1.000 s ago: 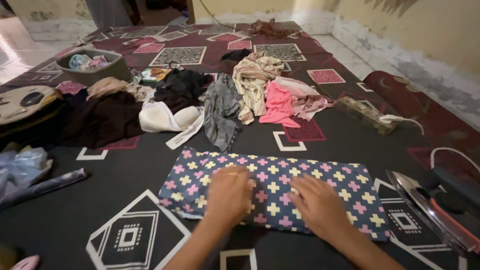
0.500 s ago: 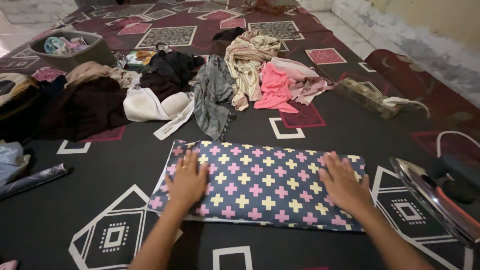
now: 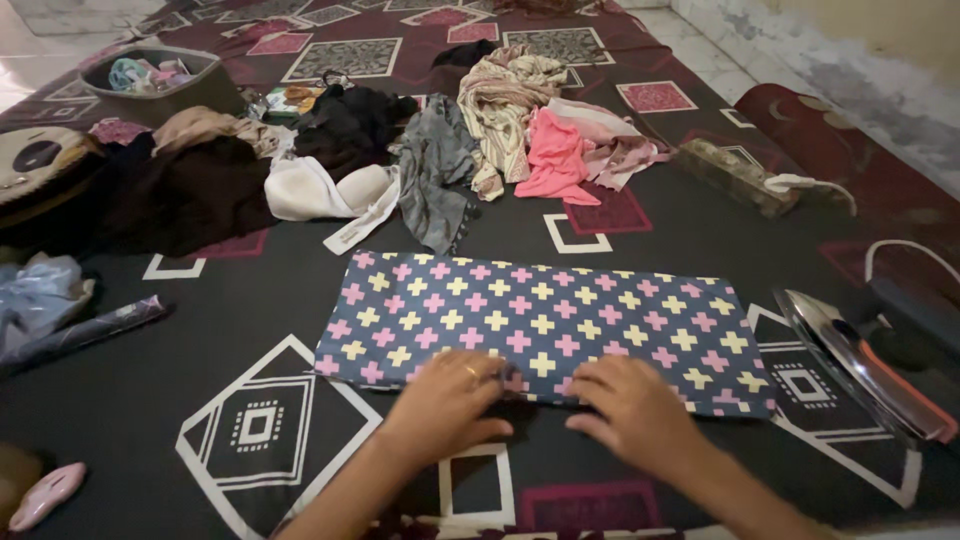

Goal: The person irons a black garment on a patterned bedspread, then folds it and wraps it in white and patterned paper. The person smooths the paper and secures the package with tape.

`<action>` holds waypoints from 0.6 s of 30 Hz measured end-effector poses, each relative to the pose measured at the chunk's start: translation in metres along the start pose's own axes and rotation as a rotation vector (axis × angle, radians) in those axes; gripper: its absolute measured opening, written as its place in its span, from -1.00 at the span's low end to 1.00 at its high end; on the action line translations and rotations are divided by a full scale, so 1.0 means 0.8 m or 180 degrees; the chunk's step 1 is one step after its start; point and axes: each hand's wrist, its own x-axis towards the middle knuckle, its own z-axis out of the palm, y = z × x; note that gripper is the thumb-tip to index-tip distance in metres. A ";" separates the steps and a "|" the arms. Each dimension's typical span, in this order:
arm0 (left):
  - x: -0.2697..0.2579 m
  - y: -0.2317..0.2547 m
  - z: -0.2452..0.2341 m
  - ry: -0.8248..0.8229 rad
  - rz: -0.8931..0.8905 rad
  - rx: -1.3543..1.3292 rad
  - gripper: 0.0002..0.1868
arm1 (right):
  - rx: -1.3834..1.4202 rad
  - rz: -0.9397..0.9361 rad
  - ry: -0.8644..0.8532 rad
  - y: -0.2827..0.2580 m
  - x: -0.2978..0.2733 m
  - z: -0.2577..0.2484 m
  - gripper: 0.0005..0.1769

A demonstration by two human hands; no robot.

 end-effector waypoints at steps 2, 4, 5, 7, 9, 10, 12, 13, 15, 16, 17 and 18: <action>0.003 0.018 0.014 -0.0252 0.0126 -0.0041 -0.45 | -0.0186 0.0157 -0.0183 -0.027 -0.001 0.008 -0.53; 0.003 0.020 0.022 -0.0182 0.0008 -0.0047 -0.52 | -0.0292 0.0333 -0.0274 -0.040 0.000 0.011 -0.61; 0.004 0.019 0.025 -0.0145 -0.0050 -0.0047 -0.54 | -0.0346 0.0419 -0.0316 -0.043 0.002 0.011 -0.65; 0.006 0.011 0.030 -0.0380 -0.0334 -0.0013 -0.61 | -0.0438 0.0485 -0.0171 -0.042 0.003 0.011 -0.71; 0.001 0.009 0.035 -0.0216 -0.0316 0.0092 -0.68 | -0.0584 0.0354 0.0087 -0.041 0.000 0.013 -0.76; 0.002 0.008 0.036 0.0087 -0.0141 0.0204 -0.70 | -0.0702 0.0176 0.0299 -0.036 0.001 0.013 -0.78; 0.001 0.007 0.036 0.0407 -0.0029 0.0170 -0.75 | -0.0689 0.0047 0.0420 -0.029 0.001 0.016 -0.80; -0.001 0.007 0.035 0.0424 -0.0095 0.0023 -0.79 | -0.0558 0.0095 0.0329 -0.025 0.001 0.018 -0.79; -0.003 0.009 0.031 0.0221 -0.0299 -0.0046 -0.81 | -0.0428 0.0119 0.0302 -0.021 -0.003 0.023 -0.74; -0.003 0.009 0.029 0.0008 -0.0443 0.0037 -0.79 | -0.0429 0.0087 0.0368 -0.019 -0.004 0.025 -0.70; -0.003 0.008 0.026 -0.0206 -0.0586 0.0121 -0.77 | -0.0431 0.0055 0.0434 -0.017 -0.005 0.027 -0.66; -0.002 0.008 0.024 -0.0132 -0.0515 0.0039 -0.81 | -0.0355 0.0159 0.0415 -0.016 -0.006 0.029 -0.64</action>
